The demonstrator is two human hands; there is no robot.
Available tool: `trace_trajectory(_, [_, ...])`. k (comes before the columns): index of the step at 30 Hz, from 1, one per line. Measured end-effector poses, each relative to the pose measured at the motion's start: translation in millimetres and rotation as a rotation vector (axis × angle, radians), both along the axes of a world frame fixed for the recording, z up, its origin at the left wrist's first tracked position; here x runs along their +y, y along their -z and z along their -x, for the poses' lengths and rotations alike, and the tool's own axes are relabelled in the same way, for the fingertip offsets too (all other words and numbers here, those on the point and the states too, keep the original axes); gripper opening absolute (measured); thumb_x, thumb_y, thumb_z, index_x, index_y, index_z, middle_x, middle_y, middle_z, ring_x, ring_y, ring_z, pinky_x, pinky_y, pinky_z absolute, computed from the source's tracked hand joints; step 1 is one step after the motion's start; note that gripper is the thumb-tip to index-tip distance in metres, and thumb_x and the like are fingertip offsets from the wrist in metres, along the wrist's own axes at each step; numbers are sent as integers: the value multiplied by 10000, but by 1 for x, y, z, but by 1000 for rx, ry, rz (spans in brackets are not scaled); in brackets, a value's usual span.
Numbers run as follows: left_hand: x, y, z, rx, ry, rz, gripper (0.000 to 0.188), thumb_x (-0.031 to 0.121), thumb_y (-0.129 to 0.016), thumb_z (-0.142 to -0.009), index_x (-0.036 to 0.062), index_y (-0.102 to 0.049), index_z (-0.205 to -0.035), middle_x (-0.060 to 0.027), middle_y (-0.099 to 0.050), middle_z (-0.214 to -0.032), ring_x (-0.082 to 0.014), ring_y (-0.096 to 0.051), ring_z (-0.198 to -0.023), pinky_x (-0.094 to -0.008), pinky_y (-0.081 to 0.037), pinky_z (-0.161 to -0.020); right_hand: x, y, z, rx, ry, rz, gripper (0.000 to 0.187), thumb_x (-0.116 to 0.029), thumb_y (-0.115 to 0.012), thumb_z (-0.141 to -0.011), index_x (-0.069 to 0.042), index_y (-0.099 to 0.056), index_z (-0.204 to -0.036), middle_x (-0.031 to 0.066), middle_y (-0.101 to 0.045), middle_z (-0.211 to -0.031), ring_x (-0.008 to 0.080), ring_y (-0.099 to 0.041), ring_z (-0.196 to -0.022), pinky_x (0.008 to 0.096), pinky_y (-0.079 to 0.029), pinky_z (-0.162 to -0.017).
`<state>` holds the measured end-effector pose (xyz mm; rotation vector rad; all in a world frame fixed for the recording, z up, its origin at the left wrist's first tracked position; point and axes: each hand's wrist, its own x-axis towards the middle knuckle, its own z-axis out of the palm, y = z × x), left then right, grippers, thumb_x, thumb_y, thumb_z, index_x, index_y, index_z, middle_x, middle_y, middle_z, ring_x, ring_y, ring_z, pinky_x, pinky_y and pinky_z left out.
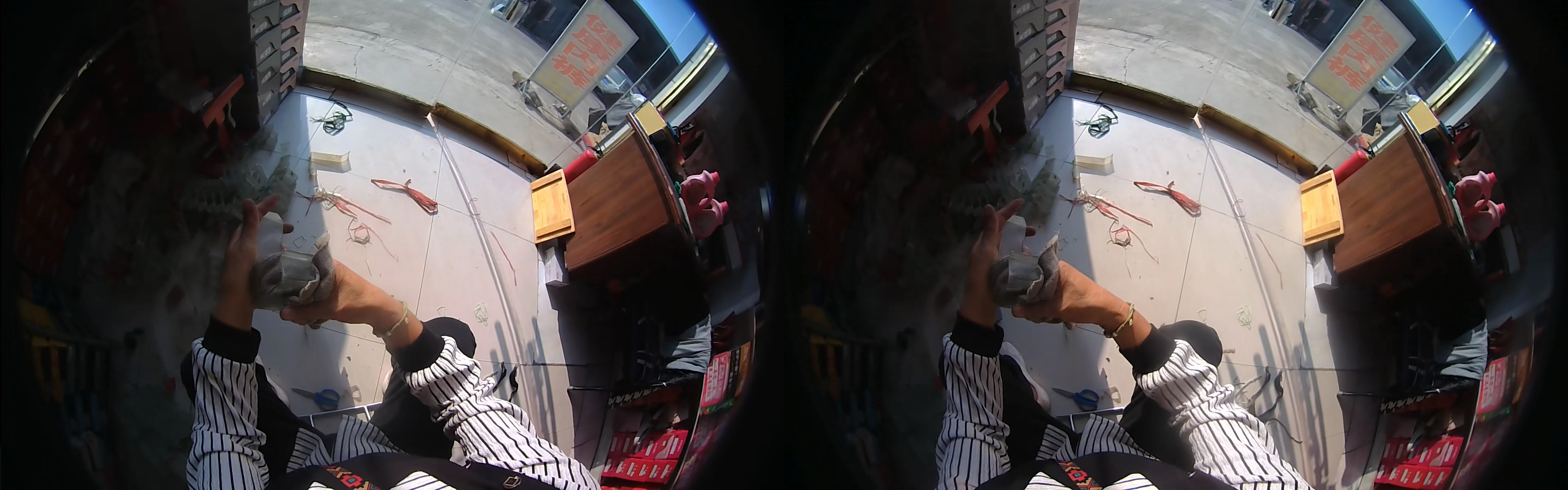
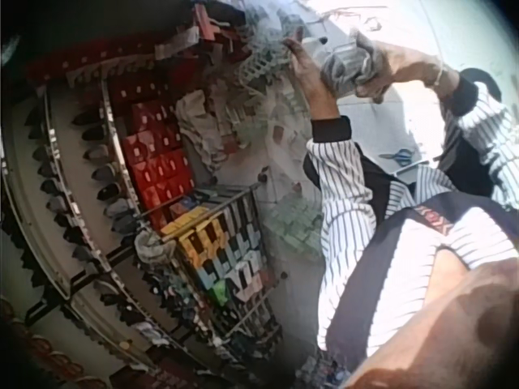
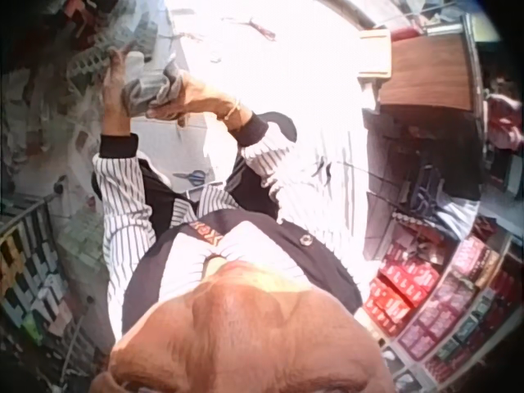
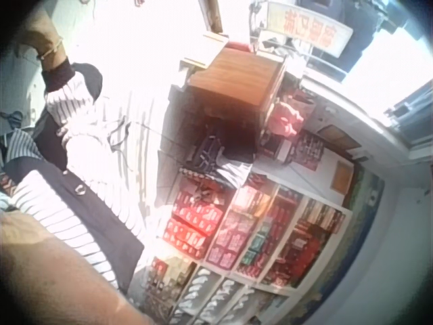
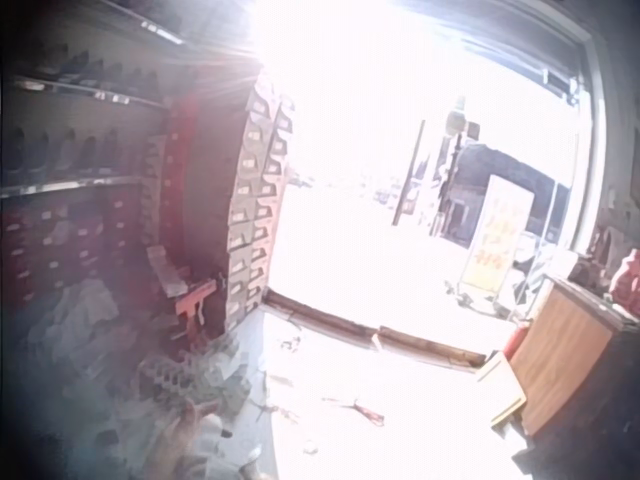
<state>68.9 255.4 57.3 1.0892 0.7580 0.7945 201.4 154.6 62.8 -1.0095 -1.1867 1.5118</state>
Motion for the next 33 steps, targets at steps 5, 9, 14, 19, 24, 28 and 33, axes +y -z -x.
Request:
trace_trajectory(5, [-5, -7, 1, 134, 216, -30, 762, 672, -396, -841, 62, -461, -1292, -100, -573, -942, -103, -526, -712, -222, -466, -646, -4, -6, 2, -104, -96, -55, 496, -149, -781, -698, -45, -524, -1109, 30, -607, -886, 109, -564, -778, 240, -486, -651])
trace_trajectory(9, [-5, -8, 1, 90, 295, -4, 727, 637, -450, -838, 53, -478, -1269, -77, -582, -912, -101, -574, -772, -208, -481, -664, -9, -3, 9, -93, -50, -41, 514, -177, -784, -697, -43, -520, -1118, 39, -614, -911, 123, -572, -798, 255, -491, -677])
trace_trajectory(14, [0, -6, 6, 25, 272, 97, 671, 598, -446, -865, 60, -487, -1262, -70, -587, -896, -87, -570, -744, -204, -480, -647, -14, -3, 12, -136, -28, 187, 486, -186, -770, -715, -38, -529, -1111, 42, -618, -938, 121, -576, -811, 259, -490, -709])
trace_trajectory(19, [0, 3, 3, -8, 235, 99, 469, 422, -467, -927, 74, -496, -1241, -77, -582, -874, -87, -558, -707, -211, -487, -617, -11, -5, 16, -218, -82, 36, 463, -189, -763, -726, -31, -531, -1095, 66, -615, -946, 156, -575, -855, 285, -478, -766])
trace_trajectory(24, [-6, 18, -6, -394, 154, 370, 311, 203, -469, -954, 85, -470, -1241, -106, -550, -855, -124, -533, -645, -236, -486, -526, -13, 5, 22, -417, 23, -350, 405, -190, -733, -742, 3, -538, -1039, 144, -613, -922, 266, -582, -828, 334, -468, -761])
trace_trajectory(28, [-8, 29, -14, -481, 124, 420, 315, 179, -457, -956, 84, -433, -1256, -92, -518, -827, -131, -512, -618, -236, -484, -505, -11, 13, 17, -441, 70, -247, 390, -191, -738, -721, 15, -541, -987, 191, -605, -912, 333, -583, -835, 364, -471, -734])
trace_trajectory(33, [-6, 39, -19, -392, 89, 420, 281, 168, -455, -955, 71, -434, -1219, -85, -509, -819, -127, -502, -604, -232, -483, -510, -7, 2, 12, -514, 122, -242, 350, -172, -745, -702, 13, -560, -935, 172, -616, -817, 343, -599, -756, 383, -485, -677])
